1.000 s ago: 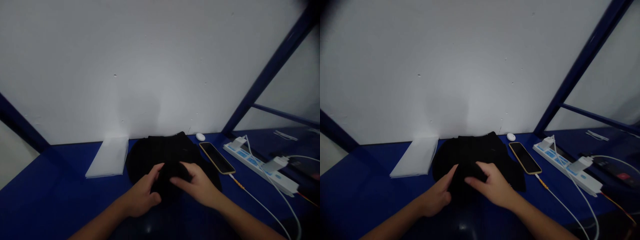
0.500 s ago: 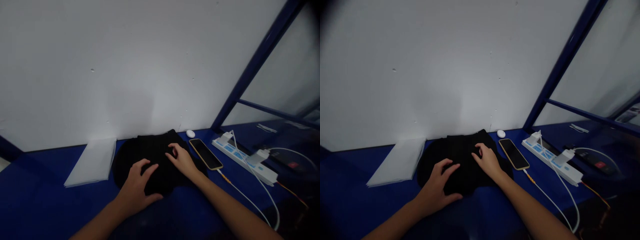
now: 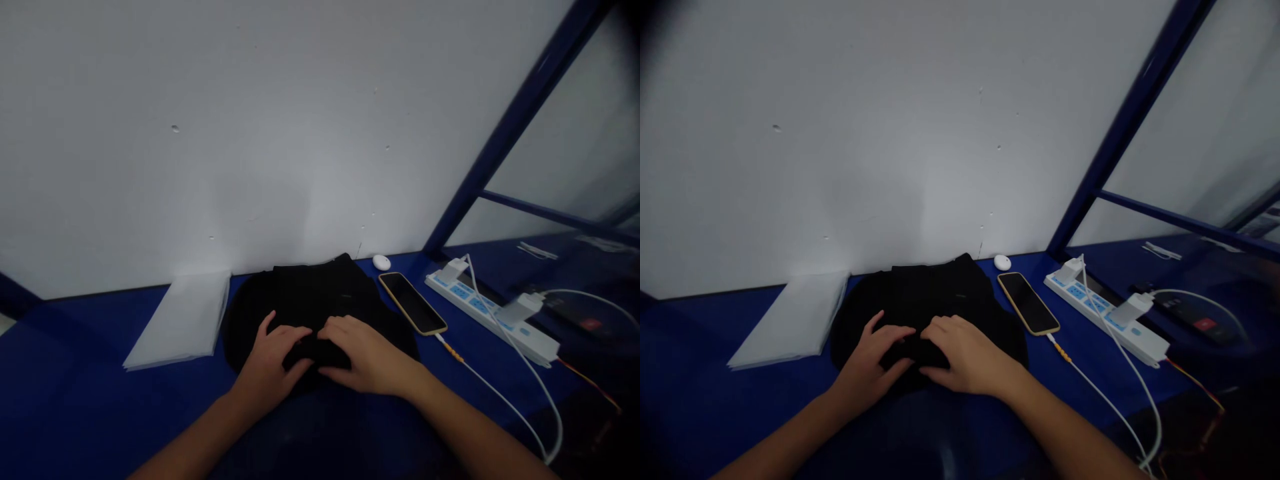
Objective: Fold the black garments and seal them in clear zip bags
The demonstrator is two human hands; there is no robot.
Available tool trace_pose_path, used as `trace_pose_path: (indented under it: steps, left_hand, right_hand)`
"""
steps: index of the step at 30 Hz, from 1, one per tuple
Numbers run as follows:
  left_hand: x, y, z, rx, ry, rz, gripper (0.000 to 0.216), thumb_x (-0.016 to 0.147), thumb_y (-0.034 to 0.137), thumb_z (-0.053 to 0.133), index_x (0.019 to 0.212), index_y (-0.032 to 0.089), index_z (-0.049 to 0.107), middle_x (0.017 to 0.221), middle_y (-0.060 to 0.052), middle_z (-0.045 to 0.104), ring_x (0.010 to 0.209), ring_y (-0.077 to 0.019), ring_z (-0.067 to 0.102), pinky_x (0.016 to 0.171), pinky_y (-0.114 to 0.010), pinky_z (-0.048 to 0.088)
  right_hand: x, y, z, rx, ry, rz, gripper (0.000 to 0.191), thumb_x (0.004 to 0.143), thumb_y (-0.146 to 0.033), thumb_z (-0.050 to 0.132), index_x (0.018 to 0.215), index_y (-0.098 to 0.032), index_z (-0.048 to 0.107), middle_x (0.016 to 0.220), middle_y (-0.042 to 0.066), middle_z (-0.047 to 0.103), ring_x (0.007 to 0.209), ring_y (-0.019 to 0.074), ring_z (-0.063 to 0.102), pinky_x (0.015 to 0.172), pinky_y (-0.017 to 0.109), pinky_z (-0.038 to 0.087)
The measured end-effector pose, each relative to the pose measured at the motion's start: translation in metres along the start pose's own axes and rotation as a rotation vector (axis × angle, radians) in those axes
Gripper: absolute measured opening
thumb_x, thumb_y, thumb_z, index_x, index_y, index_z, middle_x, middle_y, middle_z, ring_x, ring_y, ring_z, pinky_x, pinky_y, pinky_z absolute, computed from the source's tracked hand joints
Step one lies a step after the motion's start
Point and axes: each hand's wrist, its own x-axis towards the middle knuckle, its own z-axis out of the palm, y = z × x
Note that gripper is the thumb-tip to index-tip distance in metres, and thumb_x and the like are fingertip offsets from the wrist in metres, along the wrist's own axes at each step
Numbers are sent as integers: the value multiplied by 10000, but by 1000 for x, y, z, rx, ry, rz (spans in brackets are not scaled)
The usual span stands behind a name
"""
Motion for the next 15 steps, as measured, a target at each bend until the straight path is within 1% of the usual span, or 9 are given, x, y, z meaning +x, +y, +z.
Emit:
trace_pose_path:
  steps: [2, 4, 6, 8, 10, 11, 13, 15]
  left_hand:
    - [-1, 6, 0, -105, 25, -32, 438, 896, 264, 635, 1300, 263, 466, 1015, -30, 705, 949, -208, 681, 1146, -639, 248]
    - [-2, 11, 2, -255, 31, -131, 579, 866, 305, 685, 1368, 277, 398, 991, -27, 696, 950, -213, 686, 1087, -569, 391]
    - [-1, 14, 5, -437, 48, -257, 674, 855, 312, 695, 1418, 290, 325, 1049, -43, 681, 982, -217, 682, 979, -472, 507]
    - [4, 13, 9, -621, 79, -376, 663, 893, 309, 639, 1444, 303, 270, 1123, -56, 651, 953, -197, 688, 876, -396, 560]
    - [13, 7, 11, -721, 108, -475, 616, 919, 301, 585, 1444, 314, 263, 1181, -63, 607, 838, -152, 689, 761, -331, 580]
    - [18, 2, 11, -718, 113, -510, 602, 914, 294, 582, 1435, 316, 281, 1207, -66, 580, 763, -123, 672, 697, -300, 575]
    - [28, -7, 12, -630, 102, -546, 588, 884, 259, 598, 1408, 307, 335, 1234, -68, 533, 639, -67, 598, 600, -253, 542]
    - [35, -15, 13, -497, 92, -534, 573, 862, 211, 597, 1386, 287, 377, 1234, -67, 506, 575, -36, 516, 582, -246, 527]
  right_hand:
    - [-3, 2, -6, 137, -3, 20, 175, 874, -246, 642, 1045, -216, 622, 993, 30, 666, 905, 186, 612, 813, 317, 451]
    - [-5, 8, -12, 268, 14, 52, 146, 900, -240, 610, 1045, -230, 629, 981, 11, 679, 892, 169, 632, 791, 289, 468]
    - [-4, 18, -15, 337, 73, 126, 171, 905, -268, 615, 1072, -237, 623, 982, 7, 686, 875, 169, 644, 776, 286, 481]
    - [-2, 29, -13, 352, 151, 231, 189, 901, -309, 626, 1076, -236, 615, 948, 7, 691, 825, 174, 647, 746, 295, 489]
    - [2, 39, -6, 324, 228, 320, 182, 903, -344, 624, 1046, -232, 607, 896, 8, 689, 768, 177, 641, 711, 303, 491]
    - [5, 45, -2, 293, 265, 343, 177, 903, -355, 624, 1027, -231, 605, 882, 9, 686, 757, 180, 639, 708, 309, 491]
    - [9, 54, 8, 213, 327, 356, 171, 898, -357, 628, 1007, -228, 600, 895, 19, 682, 774, 188, 638, 724, 323, 492]
    - [14, 61, 17, 153, 372, 370, 181, 892, -349, 636, 1019, -227, 598, 916, 28, 674, 795, 195, 636, 733, 332, 493]
